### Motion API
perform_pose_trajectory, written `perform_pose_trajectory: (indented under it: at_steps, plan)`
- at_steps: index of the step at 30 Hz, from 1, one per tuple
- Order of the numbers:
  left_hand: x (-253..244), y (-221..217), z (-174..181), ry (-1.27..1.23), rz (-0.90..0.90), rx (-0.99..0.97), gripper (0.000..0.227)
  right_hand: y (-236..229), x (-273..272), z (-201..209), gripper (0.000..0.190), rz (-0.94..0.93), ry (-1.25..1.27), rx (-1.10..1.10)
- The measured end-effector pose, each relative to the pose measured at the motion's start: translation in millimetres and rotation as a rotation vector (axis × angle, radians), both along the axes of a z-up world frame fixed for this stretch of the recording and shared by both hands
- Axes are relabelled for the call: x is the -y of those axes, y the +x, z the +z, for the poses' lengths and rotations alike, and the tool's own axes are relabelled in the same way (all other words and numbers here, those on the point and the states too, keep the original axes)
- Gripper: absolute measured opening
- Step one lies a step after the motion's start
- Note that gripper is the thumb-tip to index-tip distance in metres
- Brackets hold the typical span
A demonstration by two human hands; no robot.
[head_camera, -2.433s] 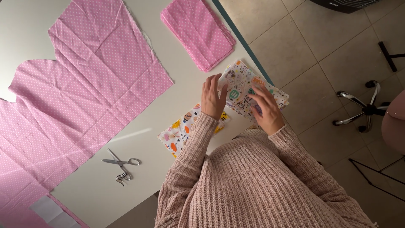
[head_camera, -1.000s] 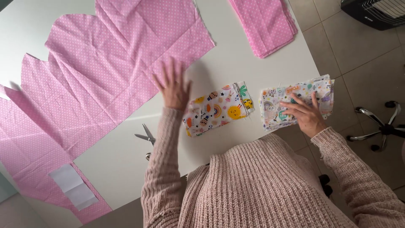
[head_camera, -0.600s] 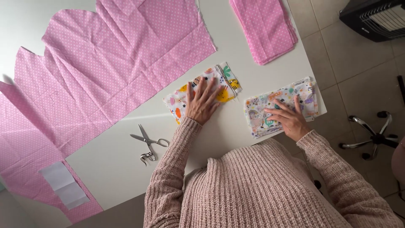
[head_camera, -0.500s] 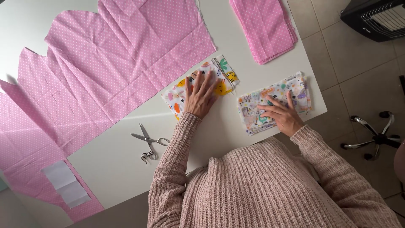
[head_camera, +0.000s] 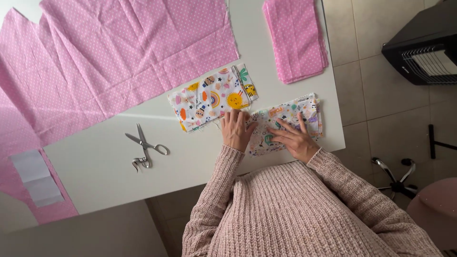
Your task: Organizing and folding small pieces of patterned fabric on a workstation.
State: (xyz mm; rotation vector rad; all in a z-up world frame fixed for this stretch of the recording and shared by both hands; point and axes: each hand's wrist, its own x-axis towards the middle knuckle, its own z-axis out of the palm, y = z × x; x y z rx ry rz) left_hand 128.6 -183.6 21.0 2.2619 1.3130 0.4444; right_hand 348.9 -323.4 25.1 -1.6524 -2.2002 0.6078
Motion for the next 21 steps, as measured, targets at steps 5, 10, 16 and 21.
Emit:
perform_pose_trajectory:
  at_steps: [5,10,16,21]
  plan:
    - [19,12,-1,-0.062,0.131,0.067,0.042,19,-4,4,0.038,0.098,-0.001,0.009]
    - [36,25,5,-0.095,0.240,0.152,0.032,33,-2,8,0.038,0.160,0.014,-0.015]
    - [46,33,6,-0.020,0.336,0.261,0.012,45,2,4,0.044,0.167,0.074,0.013]
    - [40,34,10,0.044,0.274,0.328,0.008,47,3,0,0.043,0.122,0.119,-0.031]
